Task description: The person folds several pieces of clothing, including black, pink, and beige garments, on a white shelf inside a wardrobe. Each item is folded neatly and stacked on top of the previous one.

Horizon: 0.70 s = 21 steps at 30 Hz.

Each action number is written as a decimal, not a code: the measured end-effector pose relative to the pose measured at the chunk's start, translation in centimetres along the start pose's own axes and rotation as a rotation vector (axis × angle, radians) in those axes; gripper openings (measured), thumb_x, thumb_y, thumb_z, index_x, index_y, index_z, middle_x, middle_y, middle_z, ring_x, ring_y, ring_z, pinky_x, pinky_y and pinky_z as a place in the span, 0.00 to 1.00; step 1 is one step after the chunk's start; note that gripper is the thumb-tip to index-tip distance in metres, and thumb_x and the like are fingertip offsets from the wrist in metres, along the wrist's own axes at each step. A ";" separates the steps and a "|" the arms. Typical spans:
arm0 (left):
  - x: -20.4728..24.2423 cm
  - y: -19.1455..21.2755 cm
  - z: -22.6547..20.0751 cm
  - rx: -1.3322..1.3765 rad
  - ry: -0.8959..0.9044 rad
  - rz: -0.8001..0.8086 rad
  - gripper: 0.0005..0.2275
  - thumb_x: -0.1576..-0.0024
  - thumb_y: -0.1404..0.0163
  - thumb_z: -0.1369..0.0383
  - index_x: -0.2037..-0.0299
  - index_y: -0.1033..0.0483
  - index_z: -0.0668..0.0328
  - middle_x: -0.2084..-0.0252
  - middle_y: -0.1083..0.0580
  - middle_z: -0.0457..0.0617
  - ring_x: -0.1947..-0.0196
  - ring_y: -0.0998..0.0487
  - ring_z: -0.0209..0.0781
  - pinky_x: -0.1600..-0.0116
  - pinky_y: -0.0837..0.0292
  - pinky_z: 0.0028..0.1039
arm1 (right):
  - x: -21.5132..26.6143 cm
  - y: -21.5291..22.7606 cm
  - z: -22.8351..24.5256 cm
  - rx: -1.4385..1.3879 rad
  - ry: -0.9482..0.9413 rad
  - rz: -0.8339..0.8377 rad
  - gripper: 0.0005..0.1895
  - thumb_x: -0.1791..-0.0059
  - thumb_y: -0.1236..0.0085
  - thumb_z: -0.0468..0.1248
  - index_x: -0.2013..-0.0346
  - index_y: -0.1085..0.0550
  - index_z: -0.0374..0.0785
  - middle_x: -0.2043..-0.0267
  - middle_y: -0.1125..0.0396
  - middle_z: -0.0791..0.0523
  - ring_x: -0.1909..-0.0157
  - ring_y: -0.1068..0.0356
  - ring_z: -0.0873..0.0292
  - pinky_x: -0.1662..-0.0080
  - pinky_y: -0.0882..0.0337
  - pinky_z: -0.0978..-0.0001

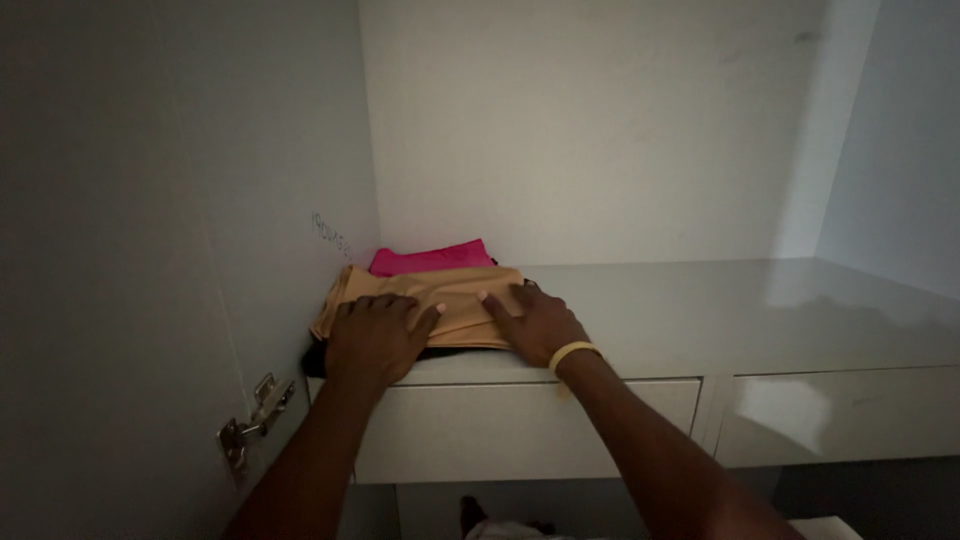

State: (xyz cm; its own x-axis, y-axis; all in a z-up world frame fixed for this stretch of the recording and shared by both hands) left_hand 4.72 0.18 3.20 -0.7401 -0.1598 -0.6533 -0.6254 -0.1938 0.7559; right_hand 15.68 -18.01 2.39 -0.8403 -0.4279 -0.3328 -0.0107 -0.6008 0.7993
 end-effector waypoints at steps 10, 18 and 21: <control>-0.2 -0.3 0.1 -0.019 0.025 0.048 0.32 0.38 0.70 0.39 0.42 0.24 0.53 0.41 0.26 0.55 0.46 0.26 0.57 0.40 0.35 0.50 | 1.0 0.8 0.5 -0.010 -0.014 -0.037 0.52 0.55 0.61 0.76 0.34 0.31 0.38 0.30 0.37 0.47 0.32 0.34 0.45 0.32 0.36 0.56; -0.1 -1.0 -0.1 -0.089 -0.069 0.029 0.30 0.37 0.70 0.42 0.40 0.27 0.53 0.40 0.27 0.56 0.44 0.28 0.60 0.40 0.35 0.54 | 1.4 1.1 0.5 0.007 0.096 -0.090 0.52 0.56 0.58 0.76 0.36 0.30 0.37 0.31 0.38 0.47 0.33 0.34 0.44 0.35 0.34 0.55; -0.4 -0.5 -0.6 -0.087 -0.049 0.034 0.29 0.37 0.68 0.42 0.42 0.27 0.54 0.40 0.28 0.57 0.46 0.28 0.60 0.42 0.36 0.55 | 1.2 0.9 -0.7 -0.012 -0.063 -0.060 0.54 0.55 0.59 0.77 0.32 0.34 0.38 0.34 0.32 0.46 0.35 0.30 0.46 0.35 0.32 0.55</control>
State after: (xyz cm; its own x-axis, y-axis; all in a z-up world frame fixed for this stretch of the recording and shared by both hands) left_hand 5.50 -0.23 3.03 -0.7734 -0.1204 -0.6224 -0.5771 -0.2726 0.7698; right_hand 15.08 -19.52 2.36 -0.8710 -0.3477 -0.3470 -0.0558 -0.6318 0.7731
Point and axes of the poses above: each hand's wrist, its own x-axis away from the middle knuckle, its own y-axis out of the back of the hand, z = x × y, the point moved 8 cm from there along -x, towards the middle knuckle
